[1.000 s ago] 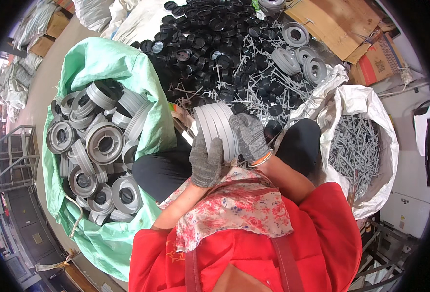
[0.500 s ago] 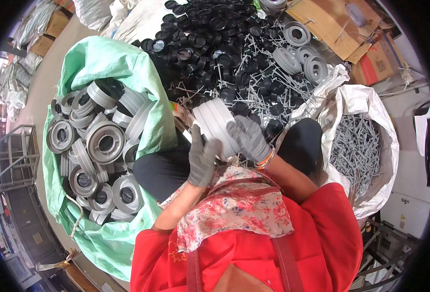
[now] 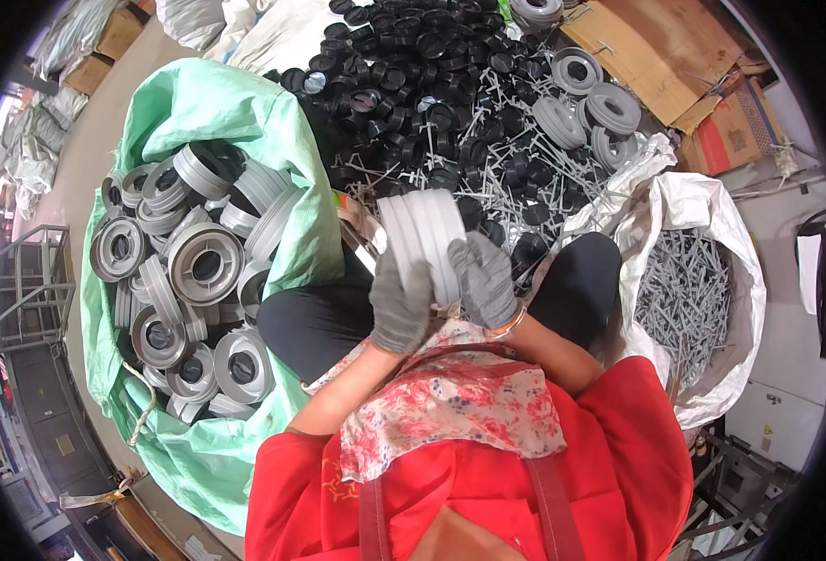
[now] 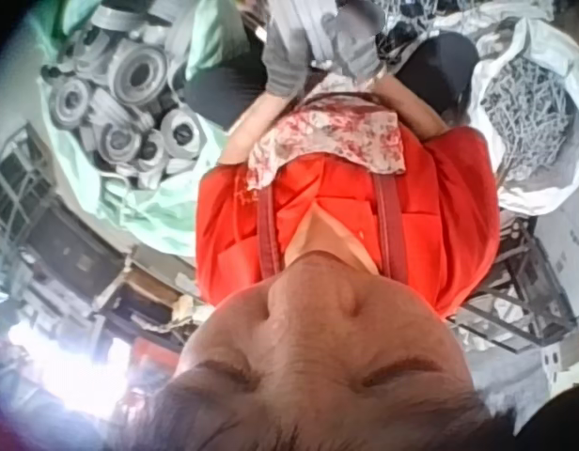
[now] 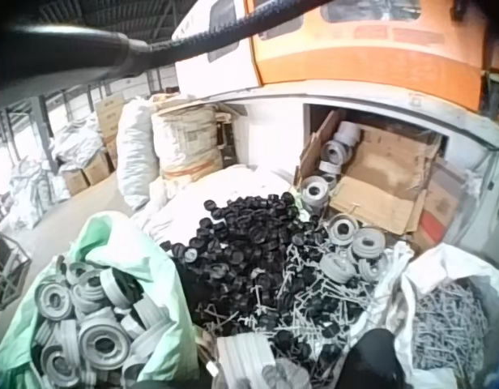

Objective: The person sits on the floor and assembles circular metal parts by inserting black plastic caps into their centers. They pick up each metal ring, place a cap inside, and then set the assembled unit into a green sack.

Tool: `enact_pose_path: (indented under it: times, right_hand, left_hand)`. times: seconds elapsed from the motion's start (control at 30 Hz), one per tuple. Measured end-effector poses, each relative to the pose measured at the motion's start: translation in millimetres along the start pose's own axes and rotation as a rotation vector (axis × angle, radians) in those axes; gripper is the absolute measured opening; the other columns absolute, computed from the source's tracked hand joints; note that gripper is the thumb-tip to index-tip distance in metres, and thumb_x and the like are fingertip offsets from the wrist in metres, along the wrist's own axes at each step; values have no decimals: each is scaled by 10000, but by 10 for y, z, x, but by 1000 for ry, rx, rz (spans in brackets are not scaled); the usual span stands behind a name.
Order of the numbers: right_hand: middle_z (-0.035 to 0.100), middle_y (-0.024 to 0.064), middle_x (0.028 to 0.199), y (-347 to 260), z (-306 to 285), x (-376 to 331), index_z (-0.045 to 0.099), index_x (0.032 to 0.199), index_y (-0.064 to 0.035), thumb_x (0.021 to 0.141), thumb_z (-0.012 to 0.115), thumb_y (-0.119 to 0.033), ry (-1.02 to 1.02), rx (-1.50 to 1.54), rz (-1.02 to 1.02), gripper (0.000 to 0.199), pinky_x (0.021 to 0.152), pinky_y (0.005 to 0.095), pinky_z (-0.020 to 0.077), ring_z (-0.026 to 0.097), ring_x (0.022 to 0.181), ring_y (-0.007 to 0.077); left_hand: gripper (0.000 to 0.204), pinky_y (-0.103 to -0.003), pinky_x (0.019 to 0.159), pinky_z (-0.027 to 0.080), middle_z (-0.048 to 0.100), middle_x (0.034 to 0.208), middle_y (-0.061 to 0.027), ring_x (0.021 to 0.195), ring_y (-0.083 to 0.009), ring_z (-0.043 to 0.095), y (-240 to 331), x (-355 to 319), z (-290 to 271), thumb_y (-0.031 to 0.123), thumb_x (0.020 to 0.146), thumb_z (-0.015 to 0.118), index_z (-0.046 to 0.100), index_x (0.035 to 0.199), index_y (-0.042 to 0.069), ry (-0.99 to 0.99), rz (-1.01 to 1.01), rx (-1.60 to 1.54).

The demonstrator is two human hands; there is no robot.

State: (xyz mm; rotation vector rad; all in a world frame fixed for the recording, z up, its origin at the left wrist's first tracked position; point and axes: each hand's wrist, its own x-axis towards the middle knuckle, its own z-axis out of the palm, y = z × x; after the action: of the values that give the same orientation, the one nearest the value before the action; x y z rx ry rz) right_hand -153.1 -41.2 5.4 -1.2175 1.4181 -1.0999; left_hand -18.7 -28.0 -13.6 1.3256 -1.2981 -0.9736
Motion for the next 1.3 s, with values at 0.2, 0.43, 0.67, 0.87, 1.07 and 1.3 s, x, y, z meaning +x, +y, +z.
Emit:
enact_pose_path:
  times: [0.2, 0.43, 0.67, 0.87, 1.07, 1.3]
  right_hand:
    - [576, 162, 684, 443, -534, 268, 557, 796, -16, 898, 477, -409, 90, -364, -50, 414, 595, 414, 443, 586, 665, 292]
    - [549, 248, 1120, 802, -99, 1167, 458, 1233, 19, 826, 563, -381, -315, -837, -284, 580, 942, 424, 396, 516, 1079, 361]
    - [347, 163, 1372, 1563, 769, 1921, 365, 1344, -129, 667, 610, -67, -728, -1220, -516, 723, 1029, 441, 330, 343, 1269, 336]
    - [521, 245, 1118, 635, 460, 1622, 529, 1152, -23, 648, 735, -403, -333, -839, -315, 664, 905, 394, 425, 508, 1057, 354]
    - [521, 203, 1174, 116, 73, 892, 486, 1177, 2, 644, 769, -358, -501, -281, -333, 703, 973, 372, 399, 534, 1072, 323]
    - [540, 225, 1055, -112, -84, 659, 453, 1167, 29, 651, 724, -365, -592, -779, -654, 703, 890, 412, 436, 531, 1043, 344]
  left_hand:
    - [399, -300, 661, 484, 568, 927, -85, 778, -161, 560, -42, 29, -269, 222, 849, 583, 474, 1148, -19, 68, -86, -48]
    - [454, -264, 596, 508, 617, 894, -44, 728, -129, 594, -78, 26, -491, 126, 721, 743, 526, 1106, 22, 181, -439, -148]
    - [501, -286, 646, 508, 641, 885, -67, 758, -139, 604, -278, 53, -519, 222, 666, 781, 550, 1066, 27, 102, -473, -181]
    - [514, -276, 700, 509, 630, 925, -50, 803, -139, 605, -307, 86, -482, 149, 723, 746, 500, 1161, 39, 185, -451, -370]
    - [500, -414, 890, 491, 577, 1101, -119, 994, -260, 585, 22, 170, -352, 226, 788, 654, 477, 1201, 6, 12, -670, -983]
    - [503, -408, 801, 527, 600, 1028, -134, 917, -261, 610, 81, 45, -336, 188, 756, 687, 501, 1171, -27, -66, -535, -850]
